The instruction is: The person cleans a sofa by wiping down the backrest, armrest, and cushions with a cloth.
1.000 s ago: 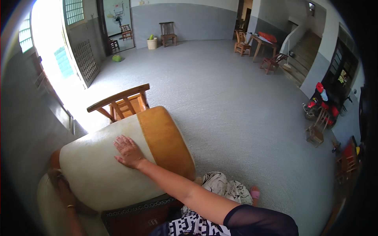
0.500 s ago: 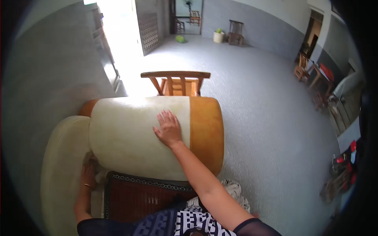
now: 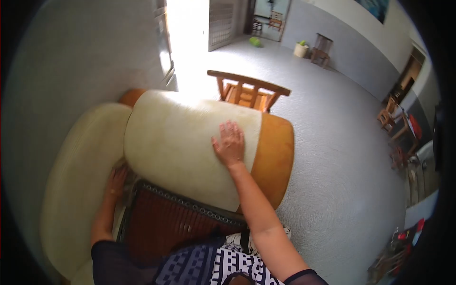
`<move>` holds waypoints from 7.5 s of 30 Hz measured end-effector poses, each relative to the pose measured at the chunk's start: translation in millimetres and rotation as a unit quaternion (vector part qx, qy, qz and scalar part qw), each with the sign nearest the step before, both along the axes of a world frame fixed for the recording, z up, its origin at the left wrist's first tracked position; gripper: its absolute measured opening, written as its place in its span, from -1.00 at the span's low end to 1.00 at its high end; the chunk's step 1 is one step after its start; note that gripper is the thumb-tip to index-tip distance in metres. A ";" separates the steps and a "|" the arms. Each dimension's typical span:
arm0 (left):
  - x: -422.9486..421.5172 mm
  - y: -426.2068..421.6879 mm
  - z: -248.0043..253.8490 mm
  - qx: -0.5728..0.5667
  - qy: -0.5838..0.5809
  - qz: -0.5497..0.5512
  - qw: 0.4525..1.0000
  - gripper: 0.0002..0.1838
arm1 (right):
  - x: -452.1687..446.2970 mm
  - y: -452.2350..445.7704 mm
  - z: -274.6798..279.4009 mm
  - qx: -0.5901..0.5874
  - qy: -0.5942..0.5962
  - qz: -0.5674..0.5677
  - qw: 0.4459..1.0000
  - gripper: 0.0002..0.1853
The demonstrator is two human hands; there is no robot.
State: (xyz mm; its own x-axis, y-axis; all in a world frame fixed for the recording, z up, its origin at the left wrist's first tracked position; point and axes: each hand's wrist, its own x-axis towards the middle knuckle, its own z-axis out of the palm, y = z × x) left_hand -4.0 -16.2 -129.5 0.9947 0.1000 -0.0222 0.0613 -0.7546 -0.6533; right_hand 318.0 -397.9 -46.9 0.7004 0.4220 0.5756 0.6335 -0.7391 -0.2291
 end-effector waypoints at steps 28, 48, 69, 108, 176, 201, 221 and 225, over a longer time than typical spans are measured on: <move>268.9 38.7 131.1 -0.017 -0.015 0.169 0.985 -0.45 | -0.4 3.2 -0.9 -0.061 -0.023 -0.033 0.997 -0.43; 108.5 9.5 14.5 -0.077 -0.163 0.101 0.978 -0.40 | 2.7 0.0 -3.2 -0.052 -0.020 -0.023 0.998 -0.43; 35.2 -59.6 -9.5 -0.224 0.133 0.234 0.937 -0.30 | 3.3 2.4 -7.3 -0.067 -0.046 -0.040 0.996 -0.44; -282.0 -105.2 -6.1 -0.148 0.262 0.516 0.802 -0.53 | 10.9 1.1 -20.1 -0.094 -0.087 -0.058 0.990 -0.47; 267.3 -341.7 116.5 -0.605 -0.161 -0.307 0.717 -0.58 | -148.1 -169.6 15.4 0.080 -0.003 -0.079 0.994 -0.53; 316.7 -292.2 97.5 -0.317 -0.178 -0.141 0.921 -0.36 | 129.3 -124.3 70.5 -0.030 0.186 -0.218 0.958 -0.66; 314.5 -295.2 98.5 -0.320 -0.168 -0.126 0.924 -0.37 | -110.7 -182.1 -8.6 0.065 -0.054 -0.128 0.988 -0.51; 315.8 -294.1 94.8 -0.321 -0.169 -0.125 0.923 -0.37 | -107.5 -190.9 -16.0 0.119 -0.053 -0.118 0.985 -0.53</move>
State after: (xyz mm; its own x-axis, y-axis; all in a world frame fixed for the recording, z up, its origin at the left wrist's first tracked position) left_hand 311.8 -310.3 -34.8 0.9459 -0.0604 0.3187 -0.0495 -0.9979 -0.0422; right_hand 210.4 -588.8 -62.8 0.6940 0.0998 0.7130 0.4807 -0.8015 -0.3557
